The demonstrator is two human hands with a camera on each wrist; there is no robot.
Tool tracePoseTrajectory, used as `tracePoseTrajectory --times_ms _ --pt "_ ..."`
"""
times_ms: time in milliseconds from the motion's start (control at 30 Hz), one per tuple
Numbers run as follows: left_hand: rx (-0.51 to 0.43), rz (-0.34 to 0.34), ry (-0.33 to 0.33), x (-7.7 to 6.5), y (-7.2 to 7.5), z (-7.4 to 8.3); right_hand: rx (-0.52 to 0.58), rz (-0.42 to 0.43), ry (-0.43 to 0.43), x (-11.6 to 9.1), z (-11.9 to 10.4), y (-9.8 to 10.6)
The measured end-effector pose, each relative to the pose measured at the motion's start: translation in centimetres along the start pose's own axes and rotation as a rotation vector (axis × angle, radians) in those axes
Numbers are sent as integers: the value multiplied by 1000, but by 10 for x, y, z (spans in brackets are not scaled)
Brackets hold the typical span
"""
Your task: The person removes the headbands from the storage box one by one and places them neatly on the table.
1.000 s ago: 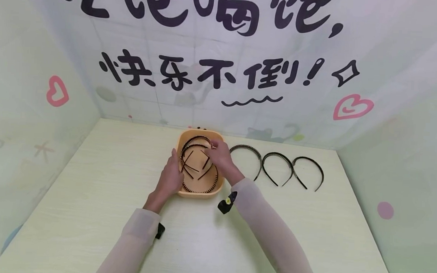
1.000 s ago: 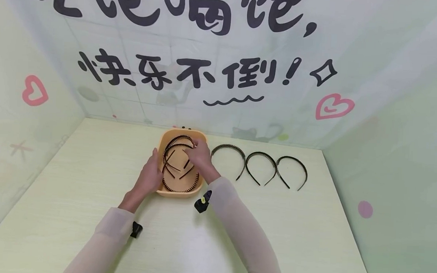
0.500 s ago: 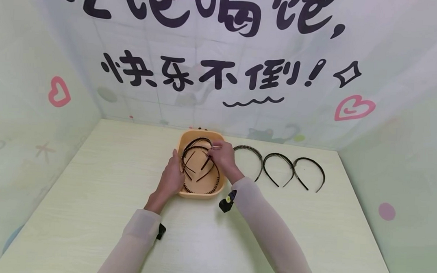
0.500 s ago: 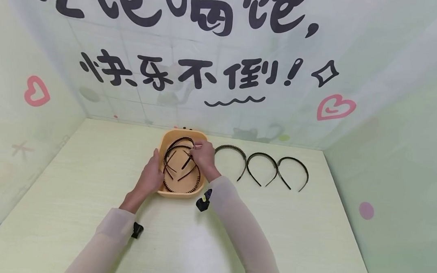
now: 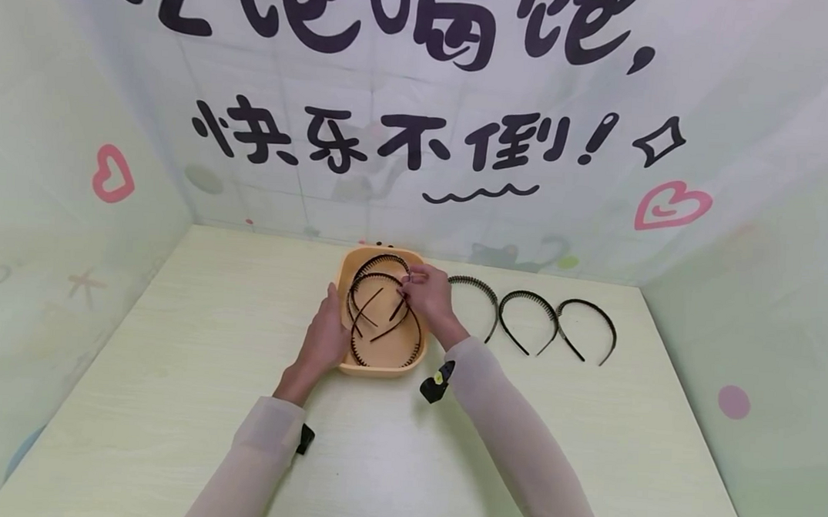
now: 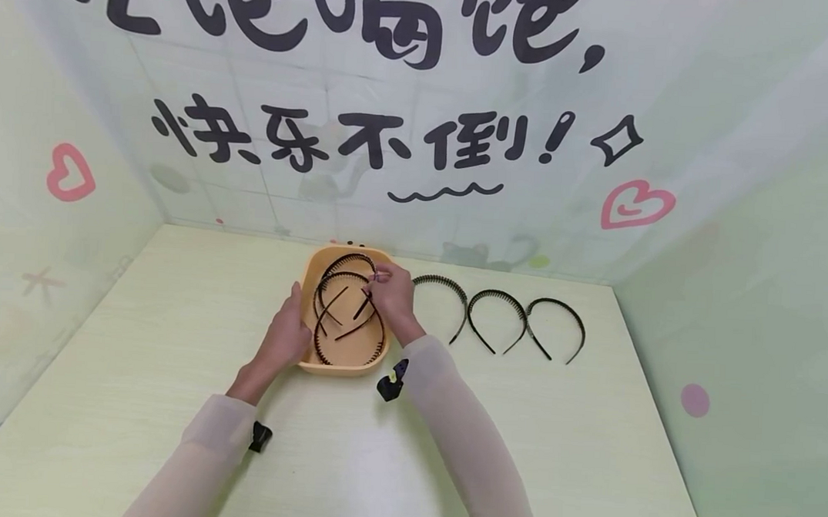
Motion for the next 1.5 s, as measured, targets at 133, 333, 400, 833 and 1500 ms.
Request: tracePoseTrajectory --times_ms 133,333,400,833,1500 --pt "10 -4 4 0 -1 0 101 -11 -2 2 2 3" --pt "-1 -8 8 -1 -1 1 269 -30 -6 3 3 6" --pt "-5 -7 9 -1 -1 1 265 -25 2 2 3 8" --pt "-7 -3 1 -1 -2 0 400 -23 42 4 -5 14" --pt "-12 -29 21 -2 -1 0 495 -31 46 2 -33 28"
Point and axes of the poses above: each hand's wrist, its own x-axis towards the middle knuckle, its own y-axis out of the back of the hand, z = x × y, the point moved 4 cm from there along x, towards the middle knuckle, and after that the axes turned 8 degrees about x, right-handed, at the moved point
